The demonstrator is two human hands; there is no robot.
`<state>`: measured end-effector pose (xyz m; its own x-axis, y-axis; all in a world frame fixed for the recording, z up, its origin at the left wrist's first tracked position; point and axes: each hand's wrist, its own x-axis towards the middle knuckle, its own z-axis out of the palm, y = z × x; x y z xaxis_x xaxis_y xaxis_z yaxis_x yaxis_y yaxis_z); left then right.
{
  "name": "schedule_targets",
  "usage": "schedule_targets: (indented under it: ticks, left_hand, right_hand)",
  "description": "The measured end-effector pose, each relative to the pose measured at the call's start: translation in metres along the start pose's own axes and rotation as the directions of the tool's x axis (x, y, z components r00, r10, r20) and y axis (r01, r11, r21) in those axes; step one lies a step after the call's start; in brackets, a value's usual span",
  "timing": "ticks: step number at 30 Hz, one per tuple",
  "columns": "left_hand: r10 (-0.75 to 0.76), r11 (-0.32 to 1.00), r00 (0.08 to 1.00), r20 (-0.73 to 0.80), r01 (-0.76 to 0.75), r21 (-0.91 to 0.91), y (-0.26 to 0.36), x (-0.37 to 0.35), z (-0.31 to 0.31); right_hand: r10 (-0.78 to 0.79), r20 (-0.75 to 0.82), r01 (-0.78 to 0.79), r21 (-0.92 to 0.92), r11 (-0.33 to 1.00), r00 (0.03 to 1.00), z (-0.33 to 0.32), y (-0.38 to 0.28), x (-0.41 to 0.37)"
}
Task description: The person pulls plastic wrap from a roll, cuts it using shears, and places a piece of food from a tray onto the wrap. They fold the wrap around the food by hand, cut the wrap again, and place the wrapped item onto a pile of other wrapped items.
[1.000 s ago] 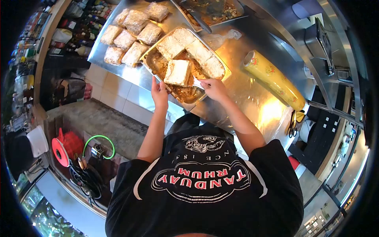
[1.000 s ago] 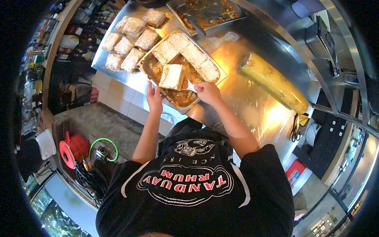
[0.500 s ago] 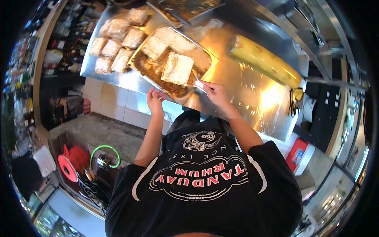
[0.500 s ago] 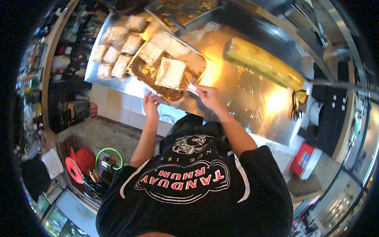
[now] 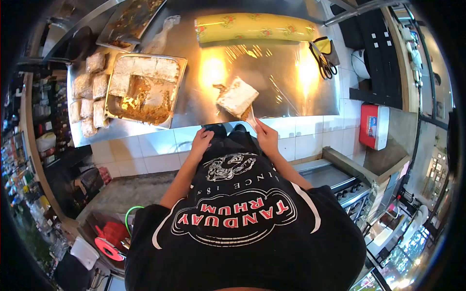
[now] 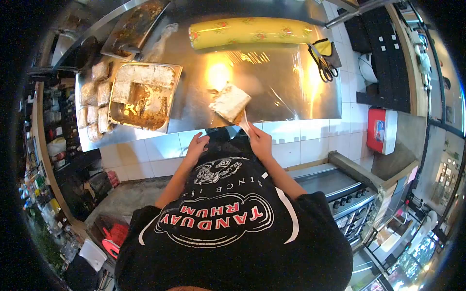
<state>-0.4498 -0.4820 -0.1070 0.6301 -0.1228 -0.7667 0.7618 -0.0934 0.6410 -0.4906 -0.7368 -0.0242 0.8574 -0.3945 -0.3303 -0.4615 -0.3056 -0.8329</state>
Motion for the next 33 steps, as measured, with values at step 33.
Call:
schedule_targets:
  ticks: [33]
  left_hand:
    - [0.074, 0.857, 0.991, -0.114, -0.122, -0.501, 0.011, -0.004, 0.091]
  right_hand:
    - [0.371, 0.223, -0.425, 0.286, 0.859, 0.901, -0.042, 0.007, -0.028]
